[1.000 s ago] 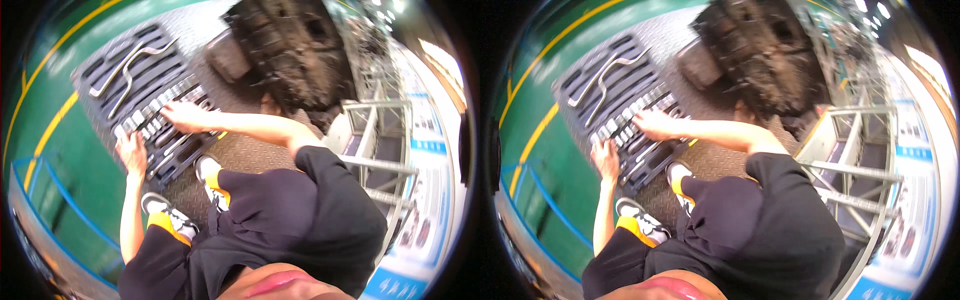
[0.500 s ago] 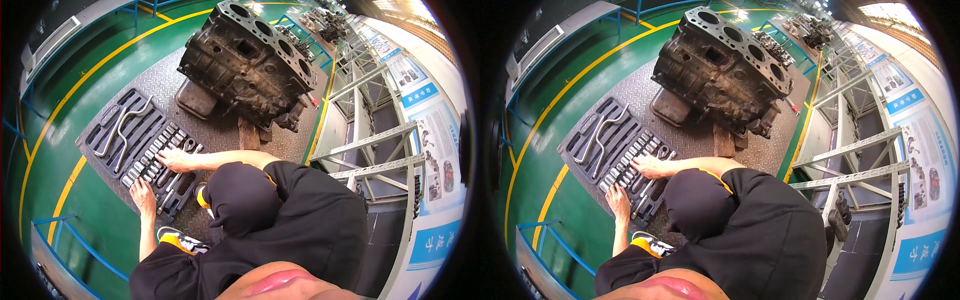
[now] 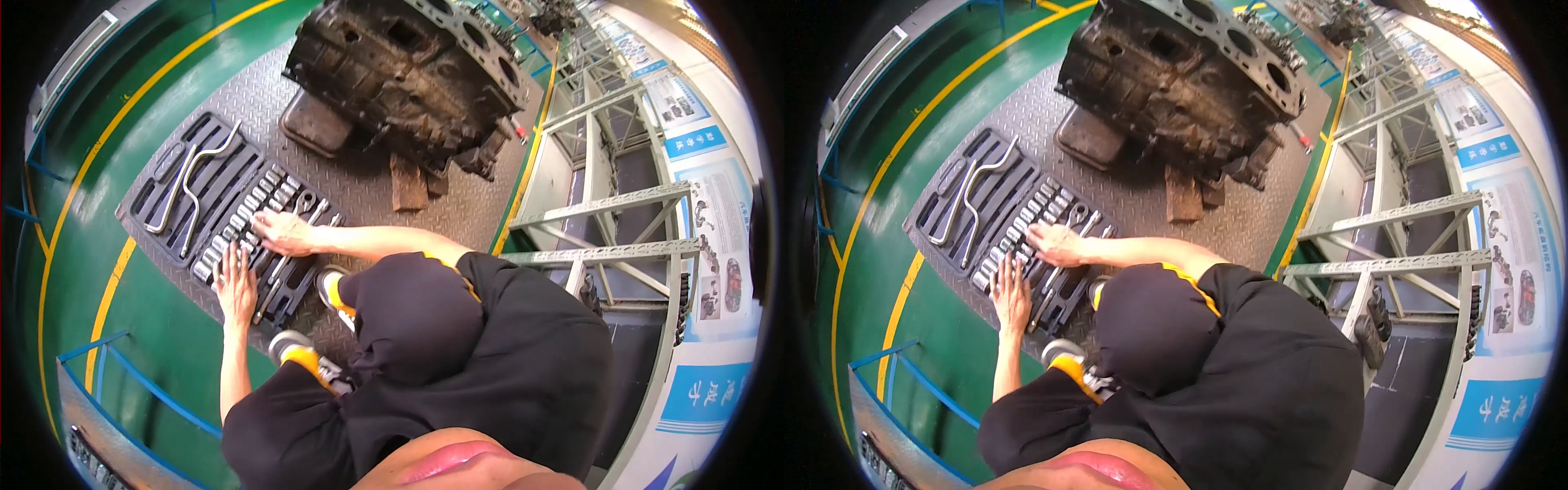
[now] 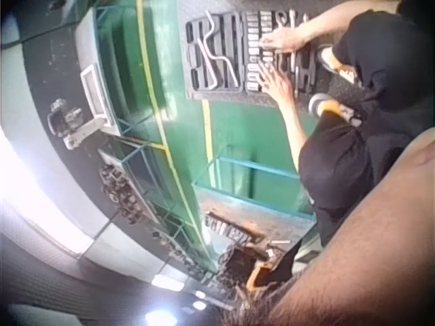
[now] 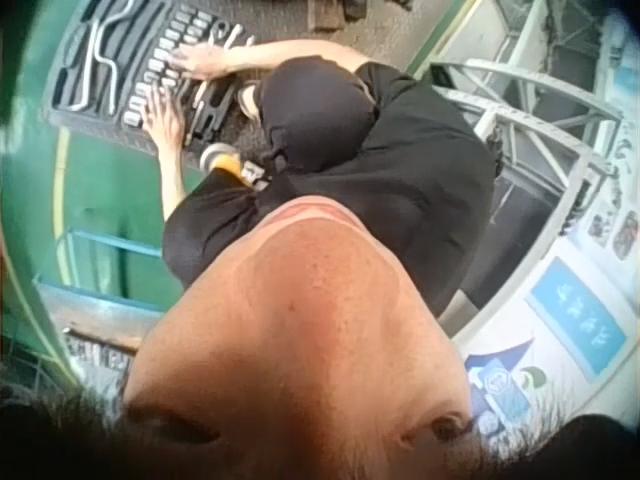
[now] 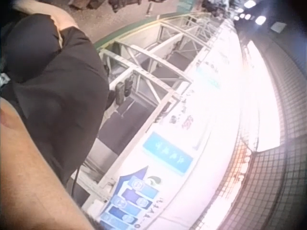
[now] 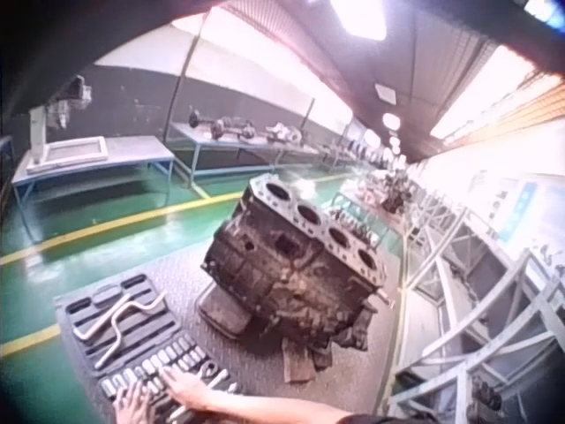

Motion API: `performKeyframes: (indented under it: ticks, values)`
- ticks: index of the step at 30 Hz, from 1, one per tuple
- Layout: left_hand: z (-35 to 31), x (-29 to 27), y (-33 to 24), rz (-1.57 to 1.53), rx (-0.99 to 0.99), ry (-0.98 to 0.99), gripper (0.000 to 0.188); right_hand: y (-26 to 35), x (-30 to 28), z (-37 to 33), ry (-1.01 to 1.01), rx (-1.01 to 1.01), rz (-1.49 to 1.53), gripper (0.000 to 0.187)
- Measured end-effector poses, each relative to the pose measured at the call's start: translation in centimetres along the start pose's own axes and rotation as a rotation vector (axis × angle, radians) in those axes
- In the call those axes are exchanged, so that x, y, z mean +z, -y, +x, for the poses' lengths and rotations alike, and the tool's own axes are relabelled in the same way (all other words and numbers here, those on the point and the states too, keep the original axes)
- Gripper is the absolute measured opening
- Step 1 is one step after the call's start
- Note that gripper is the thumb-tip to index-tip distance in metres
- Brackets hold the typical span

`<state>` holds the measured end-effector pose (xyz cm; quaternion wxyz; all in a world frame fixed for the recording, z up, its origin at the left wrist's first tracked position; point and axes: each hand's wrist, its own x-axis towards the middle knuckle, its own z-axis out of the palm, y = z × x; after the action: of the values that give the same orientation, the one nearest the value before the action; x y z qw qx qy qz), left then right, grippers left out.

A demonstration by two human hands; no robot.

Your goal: The person organizes tools in a toolbox, then uses a wrench to work on an engine block. They handle a timing belt and various engine components, placing them on the workbench.

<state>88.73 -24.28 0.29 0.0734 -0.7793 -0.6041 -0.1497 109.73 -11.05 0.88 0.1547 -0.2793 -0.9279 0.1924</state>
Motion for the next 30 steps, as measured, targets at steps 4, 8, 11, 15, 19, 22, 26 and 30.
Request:
performKeyframes:
  ticks: [4, 8, 11, 15, 19, 22, 26, 30]
  values:
    - [1.5, -0.2, 0.6, -0.119, 0.097, 0.248, 0.054, 0.5, -2.1, -3.5, -0.346, 0.055, 0.016, 0.043]
    - [1.7, 0.0, 0.7, -0.161, 0.117, 0.274, 0.060, -0.7, -6.4, -11.0, -0.537, 0.352, 0.026, 0.025]
    - [1.6, 0.9, 0.7, -0.123, 0.169, 0.288, 0.063, -0.9, -11.1, -19.1, -0.667, 0.614, -0.194, 0.020]
    - [2.0, 2.0, 1.4, -0.167, 0.316, 0.394, 0.073, 0.7, -17.1, -29.8, -0.911, 1.072, -0.263, 0.018]
    - [2.0, 2.0, 1.7, -0.292, 0.294, 0.423, 0.072, 0.8, -23.4, -35.2, -1.178, 1.297, -0.133, 0.021]
    - [2.5, 1.8, 1.2, -0.295, 0.284, 0.415, 0.071, -0.9, -29.1, -35.2, -1.174, 1.341, 0.021, 0.027]
    - [3.2, 0.5, 1.1, -0.293, 0.285, 0.484, 0.072, -0.7, -40.3, -32.2, -0.812, 1.296, 0.307, 0.035]
    - [3.6, -0.8, 0.9, -0.252, 0.340, 0.297, 0.058, 3.4, -51.2, -26.8, -0.722, 1.169, -0.049, 0.038]
